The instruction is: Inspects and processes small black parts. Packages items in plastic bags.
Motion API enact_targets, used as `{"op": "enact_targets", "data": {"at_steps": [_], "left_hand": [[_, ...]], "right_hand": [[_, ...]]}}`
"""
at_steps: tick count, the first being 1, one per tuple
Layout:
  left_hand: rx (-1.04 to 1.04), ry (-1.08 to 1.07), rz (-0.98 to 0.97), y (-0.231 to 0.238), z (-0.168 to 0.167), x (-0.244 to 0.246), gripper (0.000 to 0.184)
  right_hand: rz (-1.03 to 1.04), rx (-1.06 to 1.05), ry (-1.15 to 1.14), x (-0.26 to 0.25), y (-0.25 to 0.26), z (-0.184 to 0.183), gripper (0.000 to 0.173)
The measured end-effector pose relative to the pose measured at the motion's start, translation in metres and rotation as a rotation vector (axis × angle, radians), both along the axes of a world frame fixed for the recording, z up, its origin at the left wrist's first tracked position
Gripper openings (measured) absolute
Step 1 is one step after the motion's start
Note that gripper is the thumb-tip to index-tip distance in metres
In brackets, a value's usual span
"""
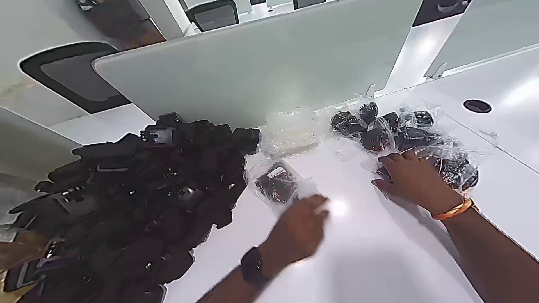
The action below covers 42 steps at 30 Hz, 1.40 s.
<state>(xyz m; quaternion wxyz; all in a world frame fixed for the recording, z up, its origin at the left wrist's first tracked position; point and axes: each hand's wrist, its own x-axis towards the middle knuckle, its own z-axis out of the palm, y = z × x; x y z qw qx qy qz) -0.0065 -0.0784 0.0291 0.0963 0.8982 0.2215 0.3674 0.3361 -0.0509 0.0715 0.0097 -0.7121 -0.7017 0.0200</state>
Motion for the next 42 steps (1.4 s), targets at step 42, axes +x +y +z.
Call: {"op": "enact_targets", "data": {"at_steps": [42], "left_hand": [[-0.639,-0.128,0.342,0.020,-0.019,0.032,0.059]], "right_hand": [[0.332,0.173,0.834,0.006,0.052,0.072,0.014]]}}
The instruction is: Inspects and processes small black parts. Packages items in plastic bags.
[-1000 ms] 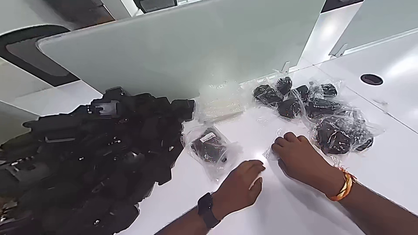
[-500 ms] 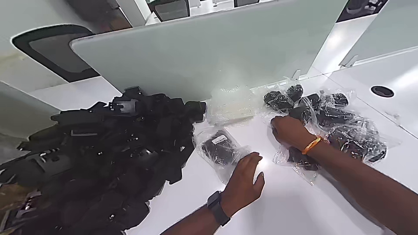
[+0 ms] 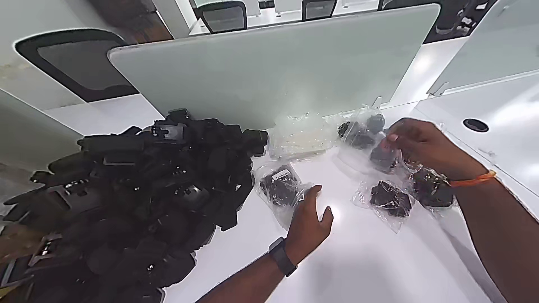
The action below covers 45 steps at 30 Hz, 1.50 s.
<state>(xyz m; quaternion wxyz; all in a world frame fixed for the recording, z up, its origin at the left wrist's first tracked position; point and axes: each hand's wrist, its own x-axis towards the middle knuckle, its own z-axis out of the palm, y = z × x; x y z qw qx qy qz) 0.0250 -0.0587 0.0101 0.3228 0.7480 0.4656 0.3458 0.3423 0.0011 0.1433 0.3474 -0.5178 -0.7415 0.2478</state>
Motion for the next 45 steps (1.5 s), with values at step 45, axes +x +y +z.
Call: {"op": "enact_targets", "data": {"at_steps": [45], "left_hand": [[-0.337,-0.294,-0.057,0.002,0.004,0.001,0.034]], "right_hand": [[0.122,-0.632,-0.189,-0.028,-0.051,-0.064,0.030]]}}
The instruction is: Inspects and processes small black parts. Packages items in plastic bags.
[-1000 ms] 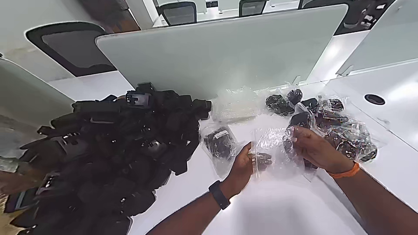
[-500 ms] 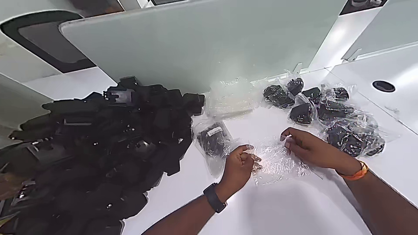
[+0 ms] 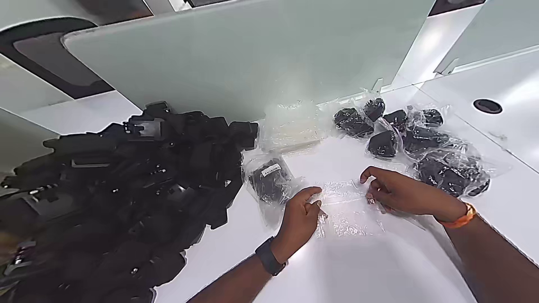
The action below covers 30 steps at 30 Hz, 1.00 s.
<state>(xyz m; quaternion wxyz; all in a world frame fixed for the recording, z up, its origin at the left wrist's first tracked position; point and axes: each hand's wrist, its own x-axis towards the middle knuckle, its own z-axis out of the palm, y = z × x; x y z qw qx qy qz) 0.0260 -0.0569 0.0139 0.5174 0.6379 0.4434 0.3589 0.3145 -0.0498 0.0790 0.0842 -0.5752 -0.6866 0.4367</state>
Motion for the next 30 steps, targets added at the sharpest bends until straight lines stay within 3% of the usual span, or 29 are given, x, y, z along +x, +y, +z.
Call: {"op": "enact_targets", "data": {"at_steps": [3,6,9,12,14,19,25,30], "left_hand": [[0.114,0.144,-0.011,-0.004,0.002,0.001,0.042],[0.379,0.344,0.024,-0.011,0.002,0.002,0.045],[0.693,0.465,0.044,-0.017,0.004,0.004,0.038],[0.899,0.504,-0.061,-0.015,0.004,0.009,0.034],[0.869,0.579,-0.194,-0.013,0.004,0.011,0.044],[0.522,0.851,-0.488,-0.010,0.001,0.014,0.068],[0.524,0.812,-0.452,-0.011,0.001,0.012,0.067],[0.401,0.590,-0.142,-0.001,0.000,0.004,0.072]], "right_hand": [[0.000,0.019,-0.026,-0.001,0.000,0.000,0.031],[-0.003,0.061,-0.104,-0.003,0.001,-0.003,0.033],[0.008,0.117,-0.162,-0.005,0.002,-0.007,0.037],[0.005,0.230,-0.201,-0.007,0.001,-0.011,0.043],[-0.051,0.346,-0.246,-0.011,0.002,-0.015,0.045],[-0.140,0.590,-0.386,-0.018,0.007,-0.024,0.047],[0.003,0.667,-0.460,-0.028,0.040,-0.020,0.027],[0.065,0.667,-0.541,-0.040,0.078,-0.019,0.033]]}}
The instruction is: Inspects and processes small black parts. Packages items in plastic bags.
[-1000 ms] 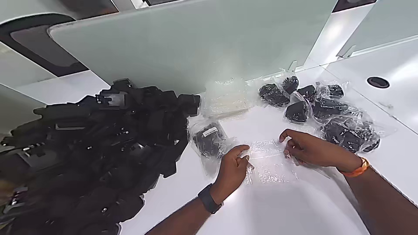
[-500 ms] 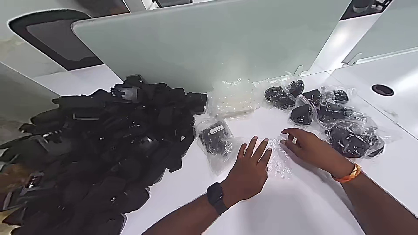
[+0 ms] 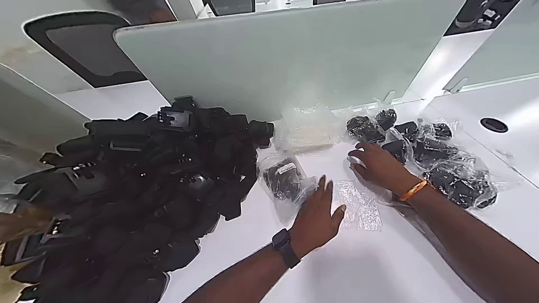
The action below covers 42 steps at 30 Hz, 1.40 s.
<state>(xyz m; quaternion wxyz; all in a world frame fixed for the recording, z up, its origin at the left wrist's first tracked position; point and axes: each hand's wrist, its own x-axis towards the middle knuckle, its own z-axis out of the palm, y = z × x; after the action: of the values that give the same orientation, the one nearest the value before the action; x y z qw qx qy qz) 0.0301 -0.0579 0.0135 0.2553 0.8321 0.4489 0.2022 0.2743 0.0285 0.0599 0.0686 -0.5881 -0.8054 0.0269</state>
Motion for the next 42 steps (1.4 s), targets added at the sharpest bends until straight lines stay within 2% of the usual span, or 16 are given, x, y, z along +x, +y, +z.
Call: {"op": "enact_targets", "data": {"at_steps": [2,4,7,9,11,14,17,19,24,26,28,30,34,36,38,42], "left_hand": [[-0.017,0.005,0.138,0.002,0.001,-0.004,0.085],[-0.002,0.145,0.218,0.001,0.004,-0.009,0.096],[-0.061,0.393,0.273,0.001,0.019,-0.020,0.099],[-0.059,0.487,0.310,0.005,0.027,-0.026,0.097],[-0.013,0.515,0.342,0.009,0.028,-0.028,0.092],[0.031,0.527,0.364,0.011,0.028,-0.026,0.087],[0.057,0.555,0.376,0.012,0.030,-0.028,0.084],[0.078,0.597,0.385,0.012,0.035,-0.032,0.077],[0.040,0.716,0.376,0.013,0.046,-0.034,0.057],[0.201,0.596,0.343,0.009,0.041,-0.031,0.046],[0.474,0.364,0.262,0.011,0.028,-0.032,0.036],[0.622,0.104,0.114,0.017,0.015,-0.032,0.030],[0.491,-0.072,-0.125,0.025,-0.006,-0.034,0.029],[0.453,-0.094,-0.160,0.027,-0.008,-0.036,0.029],[0.450,-0.113,-0.169,0.030,-0.007,-0.038,0.029],[0.468,-0.146,-0.173,0.036,-0.010,-0.040,0.028]], "right_hand": [[-0.036,-0.028,-0.008,-0.009,0.003,-0.005,0.038],[-0.096,-0.051,-0.040,-0.012,-0.001,-0.004,0.041],[-0.137,0.028,-0.048,0.004,-0.022,0.006,0.040],[-0.146,0.025,-0.038,0.016,-0.047,0.019,0.042],[-0.158,-0.032,-0.065,0.028,-0.075,0.020,0.052],[-0.206,-0.023,-0.112,0.047,-0.103,-0.004,0.057],[-0.217,0.153,-0.097,0.071,-0.106,-0.025,0.055],[-0.240,0.173,-0.115,0.081,-0.103,-0.025,0.053],[-0.294,0.165,-0.255,0.063,-0.092,0.006,0.034],[-0.239,0.226,-0.211,0.050,-0.074,0.021,0.032],[-0.176,0.270,-0.132,0.037,-0.042,0.030,0.029],[-0.150,0.286,-0.060,0.027,-0.001,0.030,0.033],[-0.207,0.214,0.074,0.003,0.074,0.020,0.053],[-0.244,0.136,0.085,-0.008,0.095,0.017,0.047],[-0.283,0.076,0.142,-0.010,0.104,0.020,0.030],[-0.385,0.101,0.470,0.020,0.104,0.045,0.029]]}}
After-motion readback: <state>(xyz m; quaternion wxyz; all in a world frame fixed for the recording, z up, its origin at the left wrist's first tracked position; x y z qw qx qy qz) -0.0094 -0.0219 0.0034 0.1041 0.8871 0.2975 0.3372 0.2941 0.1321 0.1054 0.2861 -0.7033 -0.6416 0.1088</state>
